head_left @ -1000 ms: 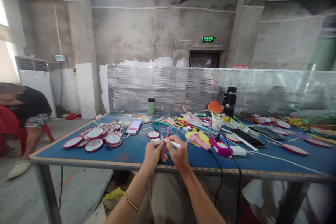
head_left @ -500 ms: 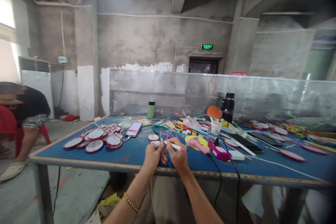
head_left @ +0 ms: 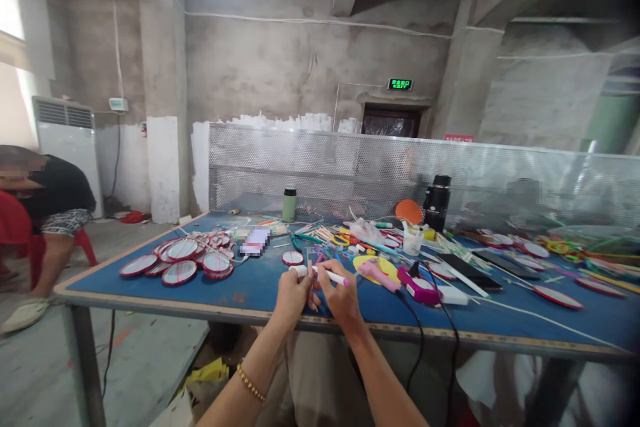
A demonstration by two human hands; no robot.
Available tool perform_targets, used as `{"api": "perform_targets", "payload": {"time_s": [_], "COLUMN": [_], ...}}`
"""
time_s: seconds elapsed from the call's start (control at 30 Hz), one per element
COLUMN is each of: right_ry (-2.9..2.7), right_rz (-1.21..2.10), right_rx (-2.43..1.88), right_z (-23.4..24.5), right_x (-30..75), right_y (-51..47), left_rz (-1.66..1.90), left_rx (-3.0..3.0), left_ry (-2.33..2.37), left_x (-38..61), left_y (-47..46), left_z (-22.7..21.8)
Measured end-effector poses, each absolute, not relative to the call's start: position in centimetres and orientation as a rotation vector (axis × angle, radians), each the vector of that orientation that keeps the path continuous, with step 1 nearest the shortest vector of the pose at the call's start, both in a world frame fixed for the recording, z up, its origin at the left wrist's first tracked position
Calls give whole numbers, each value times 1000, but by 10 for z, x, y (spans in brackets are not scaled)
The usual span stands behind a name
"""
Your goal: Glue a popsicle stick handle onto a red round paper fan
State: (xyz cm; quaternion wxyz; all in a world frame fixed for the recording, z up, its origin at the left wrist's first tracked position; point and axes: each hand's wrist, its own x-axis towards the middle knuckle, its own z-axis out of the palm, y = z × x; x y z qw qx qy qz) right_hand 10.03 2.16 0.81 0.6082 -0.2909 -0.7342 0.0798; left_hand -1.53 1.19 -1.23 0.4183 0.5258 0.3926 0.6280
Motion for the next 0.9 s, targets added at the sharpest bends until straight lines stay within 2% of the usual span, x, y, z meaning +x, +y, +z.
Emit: {"api": "perform_targets", "payload": {"time_s": [0.9], "right_ry": [-1708], "right_rz": [136], "right_rx": [-685], "right_z": [6], "right_x": [100], "right_y": [22], "left_rz": [1653], "left_rx": [1286], "left_ry": [931], "left_x": [-13], "left_y": [6], "left_z": [-7]}}
